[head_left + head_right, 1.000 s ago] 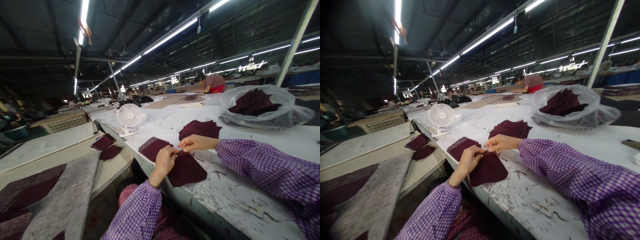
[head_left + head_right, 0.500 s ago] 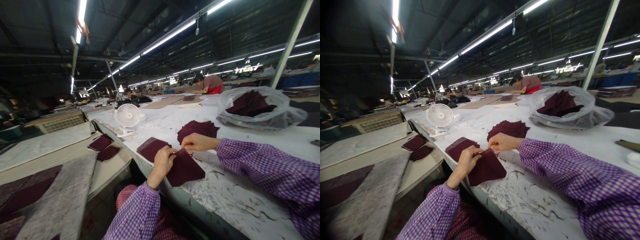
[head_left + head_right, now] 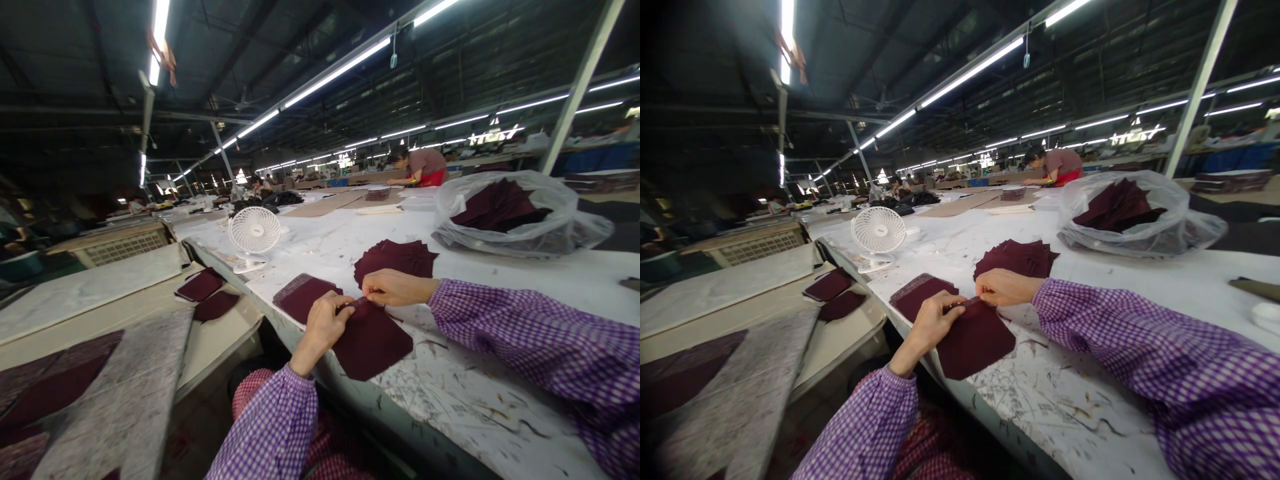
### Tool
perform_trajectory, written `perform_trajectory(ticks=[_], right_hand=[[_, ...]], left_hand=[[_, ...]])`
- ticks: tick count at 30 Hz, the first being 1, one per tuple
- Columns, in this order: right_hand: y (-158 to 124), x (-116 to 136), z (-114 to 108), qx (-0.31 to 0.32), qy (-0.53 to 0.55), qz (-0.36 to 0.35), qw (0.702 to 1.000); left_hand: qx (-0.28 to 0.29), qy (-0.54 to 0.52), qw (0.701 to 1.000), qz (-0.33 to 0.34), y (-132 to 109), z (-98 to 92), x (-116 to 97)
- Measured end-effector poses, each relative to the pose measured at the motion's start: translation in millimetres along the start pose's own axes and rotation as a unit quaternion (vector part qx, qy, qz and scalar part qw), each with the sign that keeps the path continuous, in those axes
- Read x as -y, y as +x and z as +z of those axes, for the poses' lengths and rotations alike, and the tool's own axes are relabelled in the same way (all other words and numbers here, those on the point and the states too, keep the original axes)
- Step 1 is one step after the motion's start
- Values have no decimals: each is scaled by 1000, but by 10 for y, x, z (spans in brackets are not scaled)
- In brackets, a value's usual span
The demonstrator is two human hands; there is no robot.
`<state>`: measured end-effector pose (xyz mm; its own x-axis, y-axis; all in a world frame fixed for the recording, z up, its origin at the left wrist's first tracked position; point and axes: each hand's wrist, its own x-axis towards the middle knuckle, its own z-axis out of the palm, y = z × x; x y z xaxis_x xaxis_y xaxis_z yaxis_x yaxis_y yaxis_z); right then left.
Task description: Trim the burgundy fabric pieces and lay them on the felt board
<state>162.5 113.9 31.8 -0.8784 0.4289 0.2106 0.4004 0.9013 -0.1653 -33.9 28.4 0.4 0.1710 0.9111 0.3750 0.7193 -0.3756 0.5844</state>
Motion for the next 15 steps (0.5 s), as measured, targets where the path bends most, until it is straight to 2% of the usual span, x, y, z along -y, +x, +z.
perform_trajectory(ticks=[10,15], right_hand=[[-18,6,-6,2,-29,-10,1000],[-22,-11,7,1,-35,-18,999]], left_hand=[[6,-40,999,9,-4,-71,-1],[-4,11,1000,-14,74,-30,-4]])
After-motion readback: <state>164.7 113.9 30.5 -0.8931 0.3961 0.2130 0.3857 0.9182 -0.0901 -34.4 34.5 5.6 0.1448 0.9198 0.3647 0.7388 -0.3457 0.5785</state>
